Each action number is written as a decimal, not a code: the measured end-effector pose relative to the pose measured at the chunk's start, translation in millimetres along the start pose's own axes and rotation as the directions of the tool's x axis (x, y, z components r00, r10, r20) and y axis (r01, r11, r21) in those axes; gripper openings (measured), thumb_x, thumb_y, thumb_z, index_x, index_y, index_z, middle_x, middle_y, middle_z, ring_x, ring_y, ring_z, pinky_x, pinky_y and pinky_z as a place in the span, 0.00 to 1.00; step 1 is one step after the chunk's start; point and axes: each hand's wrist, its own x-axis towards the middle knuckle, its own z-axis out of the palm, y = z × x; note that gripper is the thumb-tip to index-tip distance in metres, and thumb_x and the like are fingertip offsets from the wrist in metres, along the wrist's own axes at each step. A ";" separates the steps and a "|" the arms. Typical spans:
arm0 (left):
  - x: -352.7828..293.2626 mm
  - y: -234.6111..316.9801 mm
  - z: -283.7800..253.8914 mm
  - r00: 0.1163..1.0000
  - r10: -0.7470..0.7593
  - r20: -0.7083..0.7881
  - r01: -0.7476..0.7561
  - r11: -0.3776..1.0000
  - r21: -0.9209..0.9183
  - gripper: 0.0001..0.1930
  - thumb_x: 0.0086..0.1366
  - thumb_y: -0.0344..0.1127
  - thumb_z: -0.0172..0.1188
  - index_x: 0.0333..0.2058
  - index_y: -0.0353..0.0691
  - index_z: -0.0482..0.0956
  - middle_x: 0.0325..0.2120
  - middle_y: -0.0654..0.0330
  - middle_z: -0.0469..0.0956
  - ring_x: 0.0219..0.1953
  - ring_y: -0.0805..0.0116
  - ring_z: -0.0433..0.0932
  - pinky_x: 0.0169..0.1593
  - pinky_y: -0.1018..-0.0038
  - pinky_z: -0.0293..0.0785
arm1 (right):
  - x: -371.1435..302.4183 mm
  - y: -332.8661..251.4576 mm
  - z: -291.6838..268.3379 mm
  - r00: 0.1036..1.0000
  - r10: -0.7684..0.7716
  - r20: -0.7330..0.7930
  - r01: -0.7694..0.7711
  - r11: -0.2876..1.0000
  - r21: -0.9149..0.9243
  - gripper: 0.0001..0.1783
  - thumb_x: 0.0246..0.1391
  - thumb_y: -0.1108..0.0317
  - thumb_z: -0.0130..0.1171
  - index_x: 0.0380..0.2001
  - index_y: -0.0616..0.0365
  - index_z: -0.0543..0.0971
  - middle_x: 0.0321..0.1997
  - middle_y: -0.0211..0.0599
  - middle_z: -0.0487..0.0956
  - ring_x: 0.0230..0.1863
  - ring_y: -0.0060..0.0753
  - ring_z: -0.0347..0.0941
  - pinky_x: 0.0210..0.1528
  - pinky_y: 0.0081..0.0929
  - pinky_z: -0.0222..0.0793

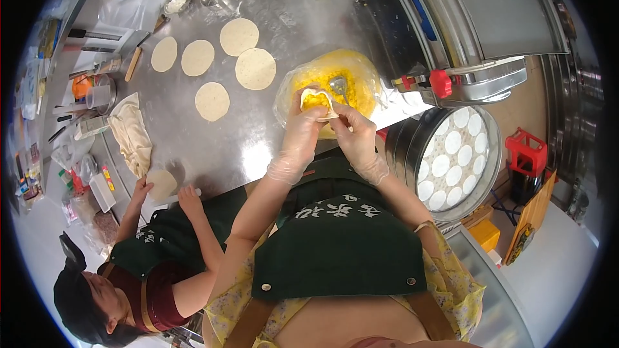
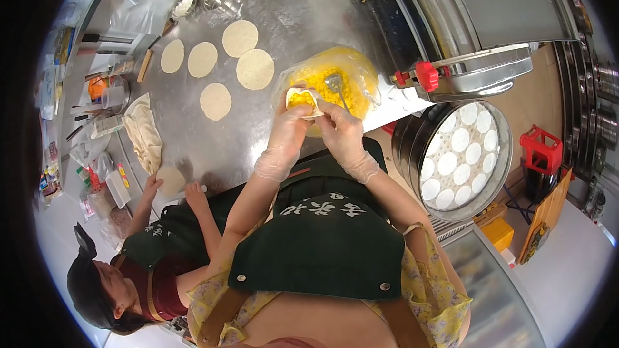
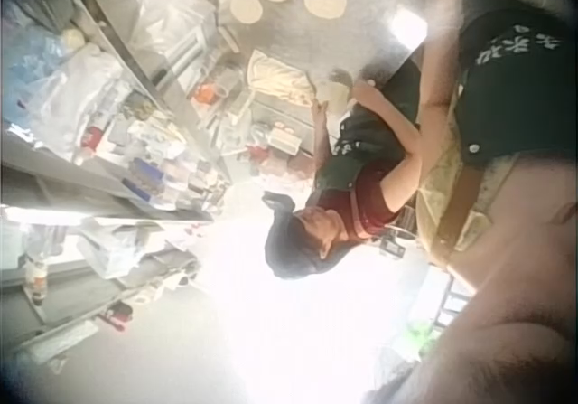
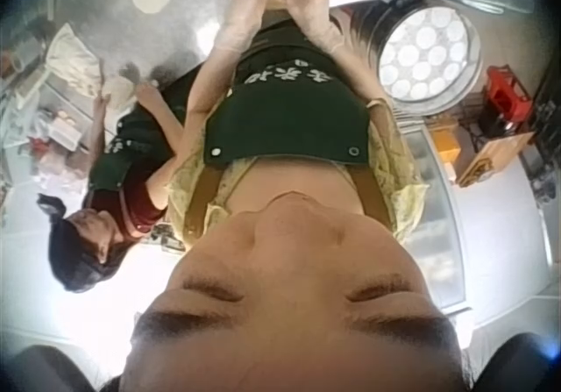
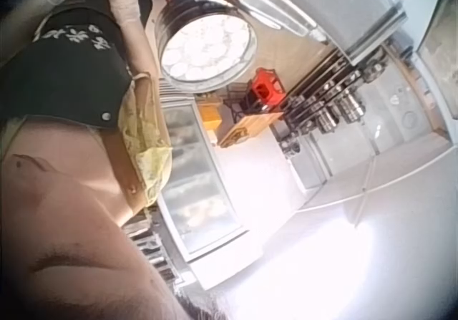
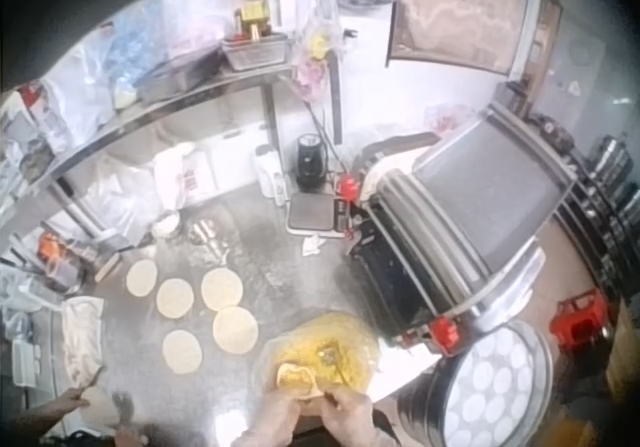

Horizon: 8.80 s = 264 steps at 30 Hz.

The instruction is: Preparing and filling baozi dough circles at a bakery station.

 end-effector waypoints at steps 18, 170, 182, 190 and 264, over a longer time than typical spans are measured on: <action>-2.3 11.8 2.7 0.995 -0.075 0.061 0.055 0.959 0.277 0.16 0.65 0.27 0.53 0.51 0.40 0.74 0.52 0.60 0.73 0.54 0.68 0.71 0.58 0.72 0.68 | 1.5 -3.5 -12.2 0.985 -0.137 0.105 0.150 0.980 -0.131 0.14 0.48 0.79 0.64 0.41 0.64 0.79 0.29 0.42 0.83 0.28 0.32 0.81 0.32 0.26 0.75; -13.7 -7.2 23.5 0.898 0.372 0.237 -0.326 0.922 -0.210 0.36 0.69 0.67 0.34 0.53 0.37 0.70 0.49 0.54 0.73 0.53 0.63 0.73 0.59 0.66 0.67 | 20.6 -62.1 -33.4 0.943 -0.327 0.056 0.329 0.944 -0.028 0.21 0.40 0.72 0.73 0.40 0.56 0.79 0.35 0.37 0.77 0.28 0.30 0.75 0.29 0.24 0.70; -12.0 27.7 15.0 0.811 -0.192 0.552 0.193 0.980 0.057 0.34 0.72 0.62 0.33 0.53 0.36 0.69 0.52 0.56 0.72 0.55 0.66 0.72 0.59 0.68 0.69 | 60.8 -71.2 -79.8 0.503 -0.710 0.493 0.796 0.603 0.056 0.20 0.38 0.73 0.71 0.39 0.55 0.78 0.32 0.34 0.75 0.30 0.38 0.76 0.29 0.30 0.73; -25.2 -31.6 31.8 0.762 0.629 0.153 -0.642 0.765 0.051 0.38 0.66 0.70 0.41 0.51 0.35 0.70 0.51 0.54 0.71 0.55 0.62 0.70 0.60 0.67 0.65 | 18.9 -53.2 -44.1 0.933 -0.353 0.068 0.346 0.933 0.100 0.20 0.40 0.73 0.74 0.39 0.58 0.79 0.35 0.35 0.76 0.26 0.21 0.71 0.27 0.19 0.69; -43.8 -82.1 -165.5 0.884 0.412 -0.219 -0.365 0.903 0.225 0.56 0.59 0.79 0.27 0.69 0.33 0.36 0.71 0.48 0.41 0.72 0.54 0.40 0.72 0.60 0.37 | -99.0 60.0 172.4 0.905 0.186 0.381 -0.334 0.867 0.369 0.60 0.52 0.20 0.31 0.68 0.65 0.53 0.70 0.48 0.60 0.73 0.41 0.50 0.72 0.37 0.45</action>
